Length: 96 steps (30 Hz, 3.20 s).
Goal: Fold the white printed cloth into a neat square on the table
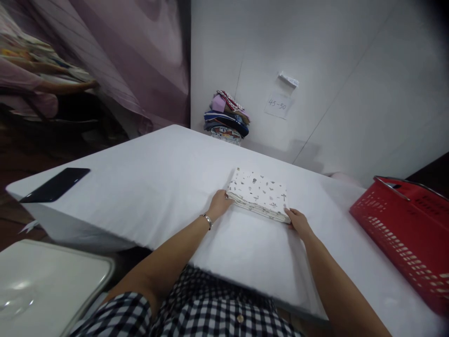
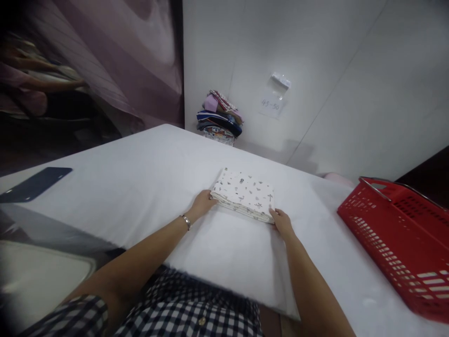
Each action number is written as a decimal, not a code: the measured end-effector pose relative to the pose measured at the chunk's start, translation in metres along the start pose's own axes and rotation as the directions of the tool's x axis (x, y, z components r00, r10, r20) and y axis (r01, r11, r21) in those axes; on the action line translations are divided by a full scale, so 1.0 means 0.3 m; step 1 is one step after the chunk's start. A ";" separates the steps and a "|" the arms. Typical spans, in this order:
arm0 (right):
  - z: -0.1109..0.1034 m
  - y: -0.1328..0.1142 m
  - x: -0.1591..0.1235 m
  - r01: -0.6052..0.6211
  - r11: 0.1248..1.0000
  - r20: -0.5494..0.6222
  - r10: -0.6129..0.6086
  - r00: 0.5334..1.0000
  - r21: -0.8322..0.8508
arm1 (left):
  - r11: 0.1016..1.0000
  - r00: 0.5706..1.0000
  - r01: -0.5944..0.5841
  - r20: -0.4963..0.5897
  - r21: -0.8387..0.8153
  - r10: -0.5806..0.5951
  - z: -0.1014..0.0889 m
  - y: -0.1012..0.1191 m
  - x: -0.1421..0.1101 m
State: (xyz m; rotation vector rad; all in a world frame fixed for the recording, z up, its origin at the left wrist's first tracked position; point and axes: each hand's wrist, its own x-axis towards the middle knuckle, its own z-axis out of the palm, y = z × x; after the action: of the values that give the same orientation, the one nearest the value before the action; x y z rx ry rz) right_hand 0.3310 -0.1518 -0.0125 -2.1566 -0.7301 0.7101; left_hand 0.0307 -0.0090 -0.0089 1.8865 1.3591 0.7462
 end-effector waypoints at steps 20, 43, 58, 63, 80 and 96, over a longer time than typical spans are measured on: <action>0.002 -0.001 -0.003 -0.006 1.000 -0.016 0.006 1.000 0.016 | 0.997 0.994 0.038 0.106 -0.067 -0.031 0.006 -0.017 0.025; 0.006 0.015 0.010 0.030 1.000 -0.008 -0.029 1.000 0.011 | 0.998 0.998 0.065 -0.015 -0.003 -0.065 -0.032 -0.049 -0.005; 0.005 0.020 0.011 0.044 0.999 -0.015 -0.044 0.999 -0.011 | 0.990 0.999 0.016 0.026 0.142 -0.020 -0.009 -0.034 0.012; 0.006 0.015 0.007 0.047 0.999 -0.019 -0.047 0.999 -0.020 | 0.997 0.991 0.065 0.109 0.049 -0.070 -0.041 -0.056 0.041; 0.007 0.004 0.002 0.024 0.999 -0.022 -0.024 0.999 -0.023 | 0.995 0.997 0.078 -0.005 0.067 -0.078 -0.043 -0.072 0.029; 0.006 0.003 -0.001 0.034 0.999 -0.021 -0.035 0.999 -0.033 | 0.990 0.994 0.106 -0.011 0.096 -0.105 -0.020 -0.037 0.027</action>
State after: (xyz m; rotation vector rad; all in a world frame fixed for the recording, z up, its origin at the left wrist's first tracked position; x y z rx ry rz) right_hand 0.3298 -0.1517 -0.0140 -2.1724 -0.7705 0.6601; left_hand 0.0222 0.0023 -0.0137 1.8708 1.5098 0.6440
